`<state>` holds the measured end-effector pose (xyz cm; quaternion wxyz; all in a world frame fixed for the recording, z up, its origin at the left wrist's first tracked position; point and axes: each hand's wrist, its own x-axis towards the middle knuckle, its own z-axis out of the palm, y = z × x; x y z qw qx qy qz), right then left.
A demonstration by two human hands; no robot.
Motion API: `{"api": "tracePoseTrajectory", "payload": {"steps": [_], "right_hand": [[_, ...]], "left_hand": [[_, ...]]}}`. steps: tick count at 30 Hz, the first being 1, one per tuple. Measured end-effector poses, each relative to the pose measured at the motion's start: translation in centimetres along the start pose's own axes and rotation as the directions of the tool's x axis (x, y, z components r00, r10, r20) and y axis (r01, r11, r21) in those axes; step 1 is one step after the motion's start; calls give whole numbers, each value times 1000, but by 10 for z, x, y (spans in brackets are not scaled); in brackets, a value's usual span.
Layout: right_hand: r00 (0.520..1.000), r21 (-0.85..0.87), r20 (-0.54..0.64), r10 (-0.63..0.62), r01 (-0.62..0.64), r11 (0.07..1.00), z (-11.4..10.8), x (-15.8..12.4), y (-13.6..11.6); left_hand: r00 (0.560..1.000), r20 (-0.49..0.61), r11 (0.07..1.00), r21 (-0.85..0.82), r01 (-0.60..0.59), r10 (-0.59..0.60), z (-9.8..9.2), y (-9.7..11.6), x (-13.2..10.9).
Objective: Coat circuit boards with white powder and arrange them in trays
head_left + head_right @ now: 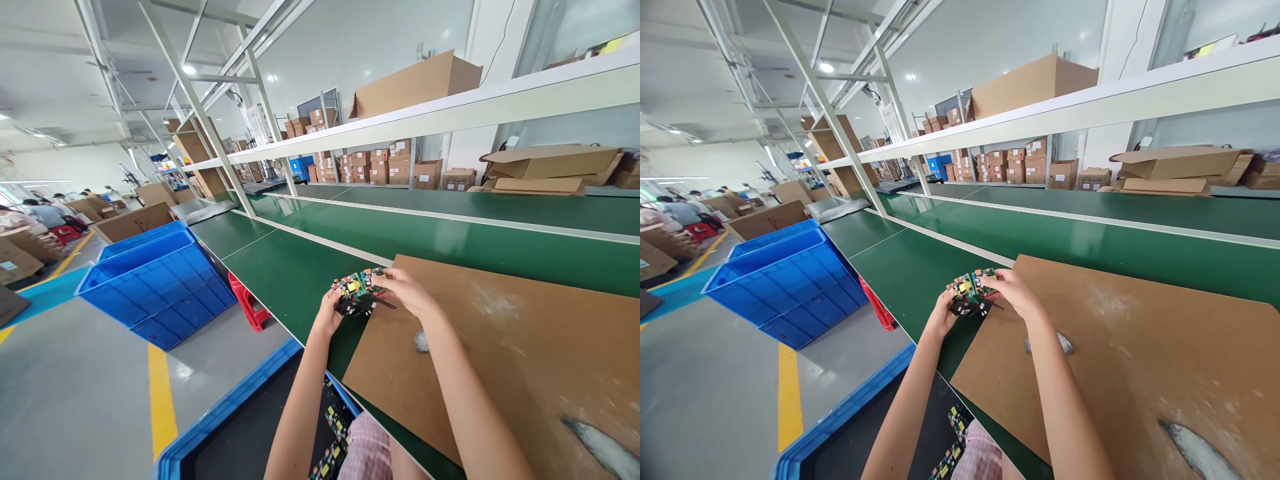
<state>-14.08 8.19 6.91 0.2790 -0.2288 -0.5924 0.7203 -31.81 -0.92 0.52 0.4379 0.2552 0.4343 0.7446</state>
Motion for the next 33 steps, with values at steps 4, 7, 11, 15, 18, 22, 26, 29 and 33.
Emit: {"api": "tracePoseTrajectory", "payload": {"steps": [4,7,11,15,18,22,26,29,33], "right_hand": [[1000,96,-8,12,-11,995,11,4,5],[985,-120,-167,-32,12,993,20,14,20],[924,-508,-353,-146,-58,859,30,27,41],[895,-524,-413,-169,-82,848,36,29,47],[881,-485,-396,-258,38,874,38,26,42],[959,-257,-162,-234,188,948,38,21,31],[981,-229,-123,-148,117,966,40,21,29],[976,-322,-150,-159,104,941,39,22,34],[973,-507,-154,-172,71,859,38,23,37]], "left_hand": [[996,-79,991,-128,-41,31,-4,2,3],[993,-106,989,-133,-69,55,-5,3,5],[993,-103,993,-100,-68,58,-4,3,6],[994,-86,996,-56,-74,69,-2,2,4],[994,-63,996,-29,-87,85,0,2,3],[994,-27,994,40,-104,105,2,2,0],[993,-2,990,75,-120,121,4,3,-2],[993,34,988,100,-114,111,5,2,-3],[992,76,985,135,-111,102,7,-1,-4]]}}
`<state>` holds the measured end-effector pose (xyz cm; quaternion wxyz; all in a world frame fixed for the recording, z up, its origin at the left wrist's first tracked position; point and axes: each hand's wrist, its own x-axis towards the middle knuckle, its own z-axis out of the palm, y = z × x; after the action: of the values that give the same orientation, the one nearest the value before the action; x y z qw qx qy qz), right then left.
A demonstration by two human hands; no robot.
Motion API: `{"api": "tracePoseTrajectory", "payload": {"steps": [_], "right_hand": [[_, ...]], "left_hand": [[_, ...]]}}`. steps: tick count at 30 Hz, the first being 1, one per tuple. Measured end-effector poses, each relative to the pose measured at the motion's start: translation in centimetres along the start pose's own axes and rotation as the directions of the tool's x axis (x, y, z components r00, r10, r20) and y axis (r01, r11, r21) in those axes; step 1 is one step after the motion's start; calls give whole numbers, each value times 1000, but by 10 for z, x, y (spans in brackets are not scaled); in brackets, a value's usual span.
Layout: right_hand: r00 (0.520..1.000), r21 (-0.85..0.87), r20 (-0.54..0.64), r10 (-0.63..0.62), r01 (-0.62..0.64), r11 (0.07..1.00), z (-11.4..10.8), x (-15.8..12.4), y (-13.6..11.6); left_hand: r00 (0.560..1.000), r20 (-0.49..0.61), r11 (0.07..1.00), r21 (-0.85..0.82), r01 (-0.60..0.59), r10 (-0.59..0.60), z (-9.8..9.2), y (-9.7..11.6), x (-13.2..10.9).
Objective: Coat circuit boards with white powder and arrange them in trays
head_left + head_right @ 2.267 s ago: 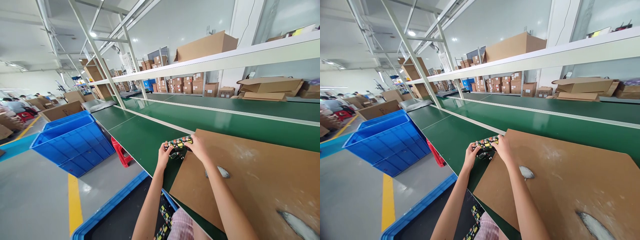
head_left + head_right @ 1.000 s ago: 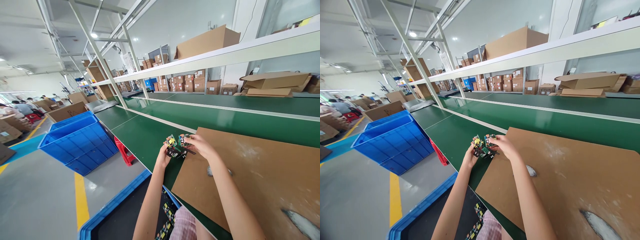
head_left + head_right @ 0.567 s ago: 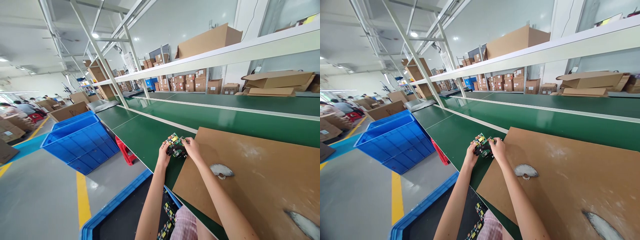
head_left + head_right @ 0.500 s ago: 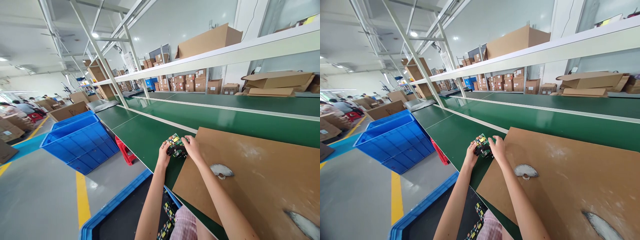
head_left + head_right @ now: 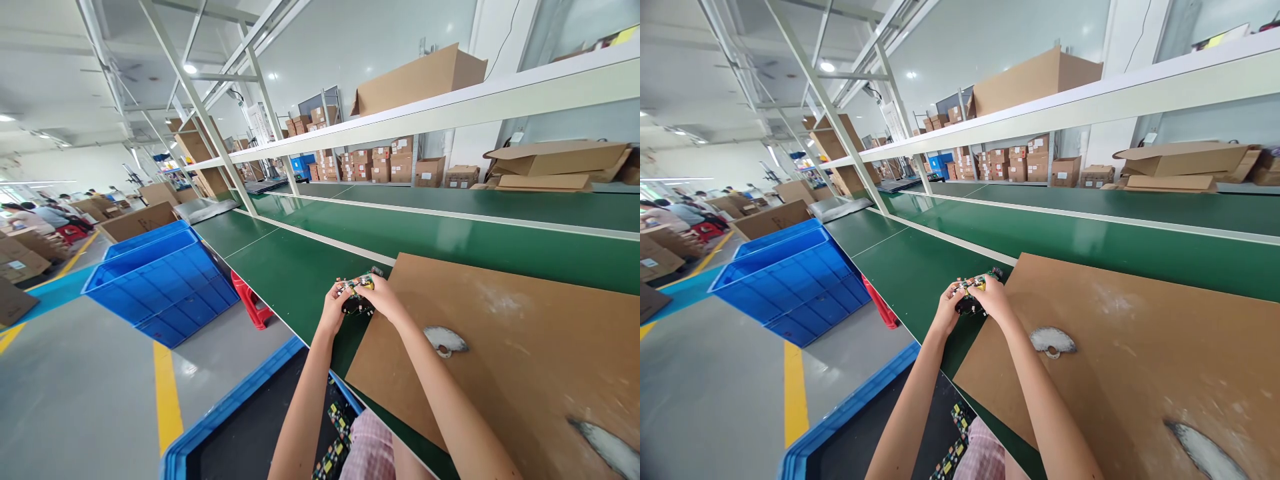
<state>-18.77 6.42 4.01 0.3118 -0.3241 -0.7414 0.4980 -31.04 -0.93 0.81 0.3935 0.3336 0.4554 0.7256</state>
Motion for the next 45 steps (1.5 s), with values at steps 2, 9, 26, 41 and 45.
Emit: {"api": "tracePoseTrajectory", "payload": {"steps": [2,9,26,41,45], "right_hand": [[999,-117,-38,-17,12,993,1,0,-1],[992,-387,-103,-72,26,922,10,-3,-8],[999,-70,-31,-28,26,997,-10,-4,-6],[998,179,-47,49,-40,983,-10,2,12],[978,-8,-177,110,-113,994,-10,2,12]], "left_hand": [[1000,0,1000,11,-8,8,1,-1,0],[997,-53,997,49,-54,57,1,-2,1],[997,-14,997,-25,73,-74,2,1,-1],[966,-233,984,159,-79,115,-5,-2,4],[900,-353,919,379,-113,257,-8,-5,3]]}}
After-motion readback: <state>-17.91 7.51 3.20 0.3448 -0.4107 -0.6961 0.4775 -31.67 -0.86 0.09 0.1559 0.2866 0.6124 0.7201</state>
